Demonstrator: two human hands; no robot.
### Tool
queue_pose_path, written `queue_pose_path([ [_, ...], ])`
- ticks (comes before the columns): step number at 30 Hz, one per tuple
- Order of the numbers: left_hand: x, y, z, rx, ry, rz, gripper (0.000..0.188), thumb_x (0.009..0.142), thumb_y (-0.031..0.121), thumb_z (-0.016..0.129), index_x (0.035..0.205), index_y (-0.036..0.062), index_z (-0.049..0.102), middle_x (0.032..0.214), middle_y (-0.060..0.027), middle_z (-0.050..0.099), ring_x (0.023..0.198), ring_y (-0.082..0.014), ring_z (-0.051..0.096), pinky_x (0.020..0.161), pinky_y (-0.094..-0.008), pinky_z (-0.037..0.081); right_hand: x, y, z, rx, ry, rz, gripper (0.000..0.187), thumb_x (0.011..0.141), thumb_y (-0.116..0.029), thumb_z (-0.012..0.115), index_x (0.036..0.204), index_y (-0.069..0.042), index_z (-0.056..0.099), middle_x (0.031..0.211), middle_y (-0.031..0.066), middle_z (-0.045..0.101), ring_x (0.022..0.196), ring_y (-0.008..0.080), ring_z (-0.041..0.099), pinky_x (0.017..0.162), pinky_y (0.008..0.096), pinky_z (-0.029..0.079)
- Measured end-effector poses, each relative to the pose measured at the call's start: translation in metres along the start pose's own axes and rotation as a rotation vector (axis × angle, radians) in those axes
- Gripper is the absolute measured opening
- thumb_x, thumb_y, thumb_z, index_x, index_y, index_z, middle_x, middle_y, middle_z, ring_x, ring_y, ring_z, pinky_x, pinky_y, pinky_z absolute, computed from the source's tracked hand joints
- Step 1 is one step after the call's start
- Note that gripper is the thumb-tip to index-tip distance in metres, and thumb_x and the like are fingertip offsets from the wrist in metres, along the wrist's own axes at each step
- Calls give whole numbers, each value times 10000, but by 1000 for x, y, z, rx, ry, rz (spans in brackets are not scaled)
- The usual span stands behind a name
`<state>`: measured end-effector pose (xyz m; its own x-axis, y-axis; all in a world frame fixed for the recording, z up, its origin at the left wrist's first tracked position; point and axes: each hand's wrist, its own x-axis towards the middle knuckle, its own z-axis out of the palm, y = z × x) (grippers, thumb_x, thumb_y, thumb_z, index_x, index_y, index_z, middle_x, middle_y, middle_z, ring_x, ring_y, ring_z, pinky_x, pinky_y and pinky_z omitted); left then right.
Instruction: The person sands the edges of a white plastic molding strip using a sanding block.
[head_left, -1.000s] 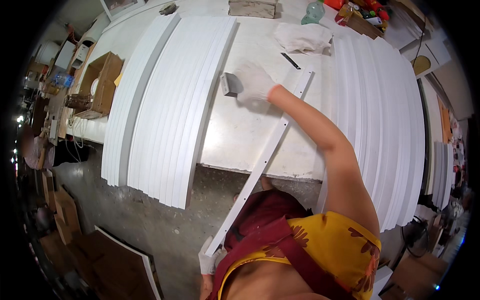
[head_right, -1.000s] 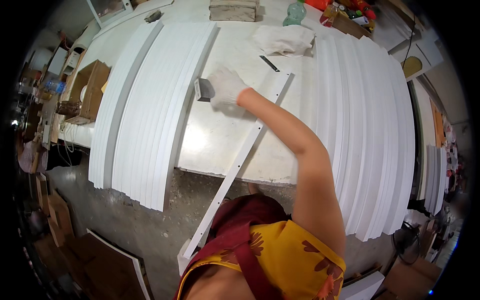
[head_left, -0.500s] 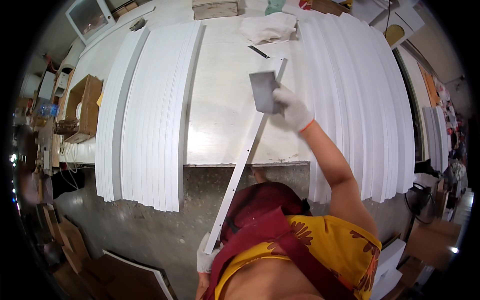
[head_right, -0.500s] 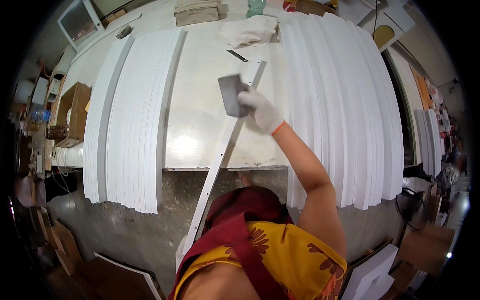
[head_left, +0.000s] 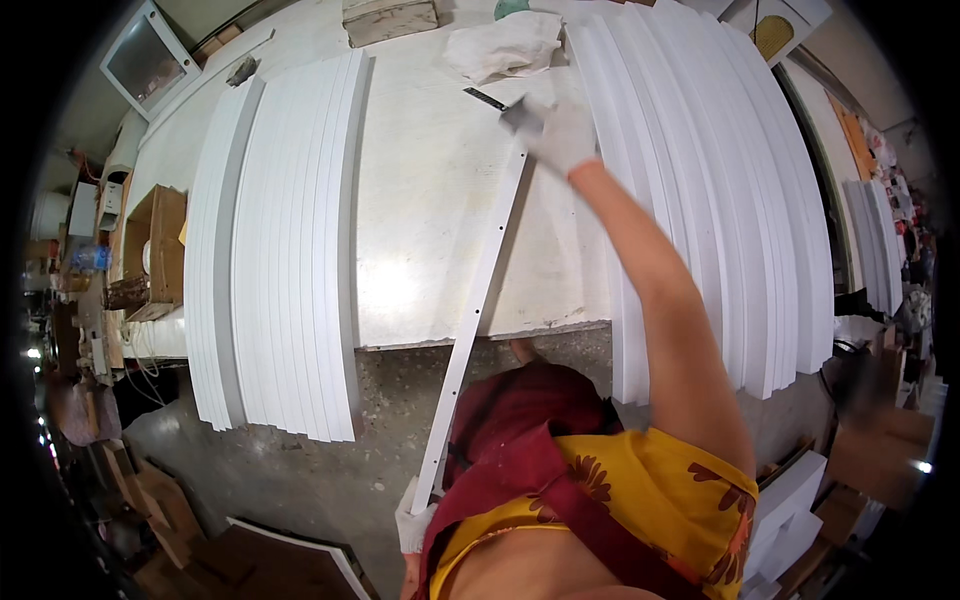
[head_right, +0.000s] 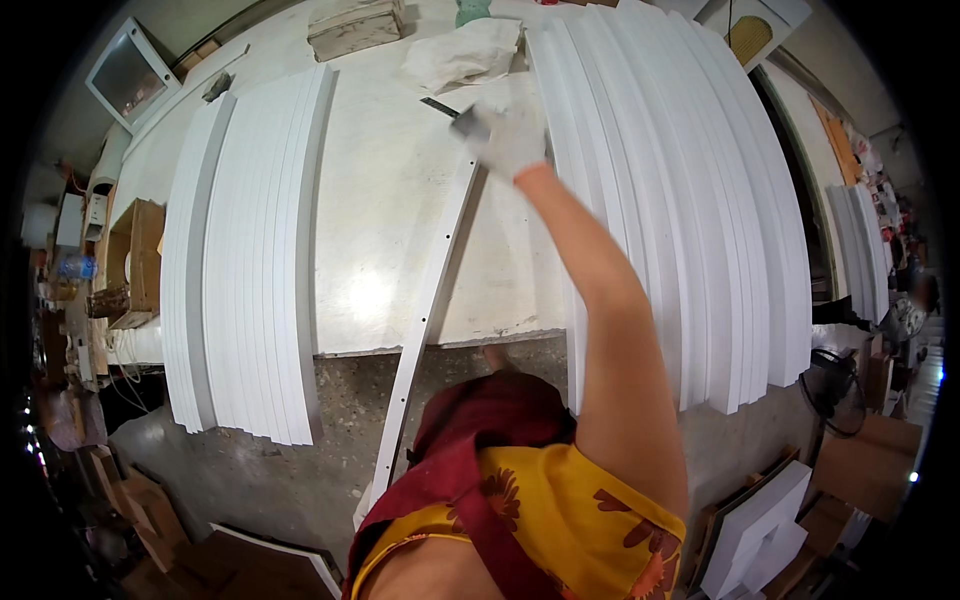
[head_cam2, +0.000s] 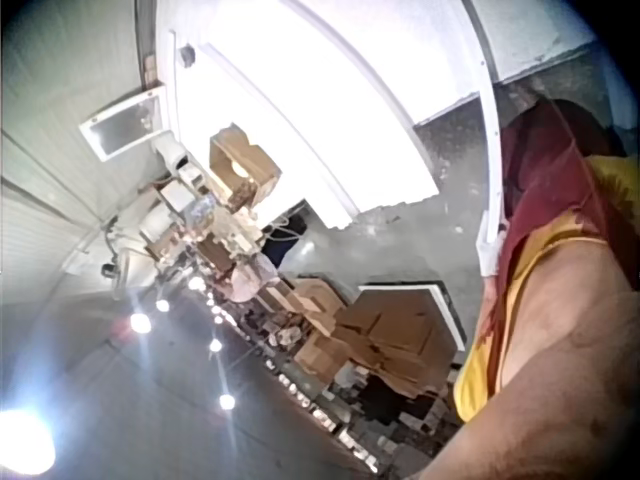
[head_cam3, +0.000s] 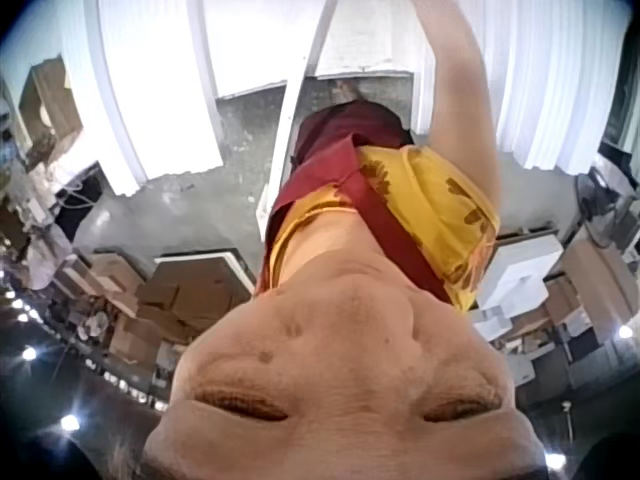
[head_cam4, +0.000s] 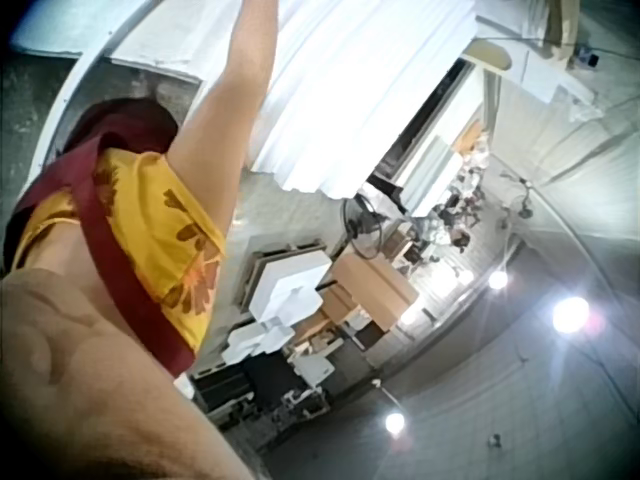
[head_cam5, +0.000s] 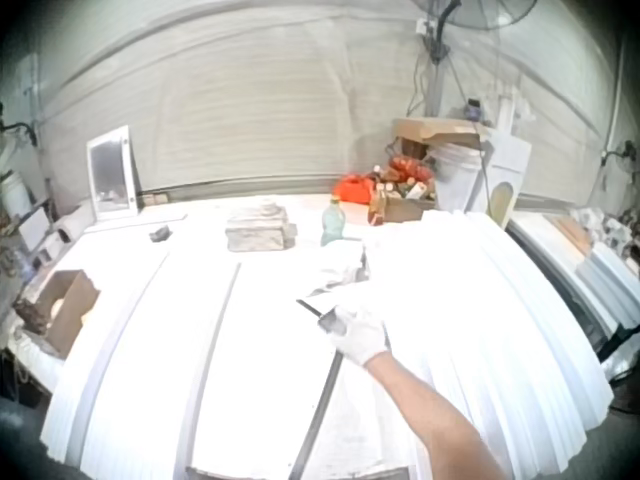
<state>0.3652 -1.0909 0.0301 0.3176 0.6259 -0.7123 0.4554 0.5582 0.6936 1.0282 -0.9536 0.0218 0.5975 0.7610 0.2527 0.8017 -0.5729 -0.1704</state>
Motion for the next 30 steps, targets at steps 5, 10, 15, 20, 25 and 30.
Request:
queue_pose_path([
  [5, 4, -29, -12, -78, 2, 22, 666, 787, -54, 691, 1426, -60, 505, 1175, -91, 686, 1029, -150, 659, 929, -283, 511, 72, 27, -28, 125, -204, 335, 637, 792, -479, 622, 1363, -196, 622, 1317, 235, 583, 1168, 435, 563, 1015, 479, 463],
  [10, 11, -38, -10, -207, -21, -80, 658, 785, -76, 652, 1425, -63, 500, 1080, -67, 687, 951, -139, 650, 901, -285, 517, 47, 35, 24, 62, 35, 233, 728, 785, -567, 652, 1411, -202, 583, 1262, 223, 591, 1145, 407, 544, 1012, 492, 448],
  [15, 5, -27, -3, -198, 14, -32, 659, 784, -73, 639, 1430, -49, 508, 1031, -44, 681, 879, -115, 631, 805, -252, 507, -33, -18, 8, -70, 48, -205, 642, 783, -449, 693, 1355, -170, 611, 1103, 187, 624, 1077, 359, 581, 918, 484, 476],
  [20, -2, -15, -1, -127, 46, -41, 646, 790, -49, 644, 1424, -33, 525, 950, -21, 664, 826, -90, 610, 741, -235, 496, -41, -31, -18, 49, -105, -193, 654, 789, -454, 682, 1361, -150, 591, 1159, 225, 600, 1084, 383, 570, 956, 485, 462],
  [25, 14, -17, 5, -123, 63, -76, 676, 765, -27, 645, 1426, -57, 512, 956, -23, 653, 837, -101, 611, 795, -255, 505, 51, 16, 10, 28, 101, 118, 649, 799, -443, 681, 1368, -147, 582, 1169, 247, 573, 1069, 413, 564, 985, 497, 447],
  [30, 16, -29, -1, -106, 25, -32, 710, 756, -21, 687, 1439, -49, 498, 1119, -48, 666, 953, -122, 626, 867, -270, 507, -32, -32, 4, 79, -52, -138, 611, 852, -538, 595, 1381, -232, 577, 1170, 222, 608, 1061, 393, 589, 917, 490, 491],
])
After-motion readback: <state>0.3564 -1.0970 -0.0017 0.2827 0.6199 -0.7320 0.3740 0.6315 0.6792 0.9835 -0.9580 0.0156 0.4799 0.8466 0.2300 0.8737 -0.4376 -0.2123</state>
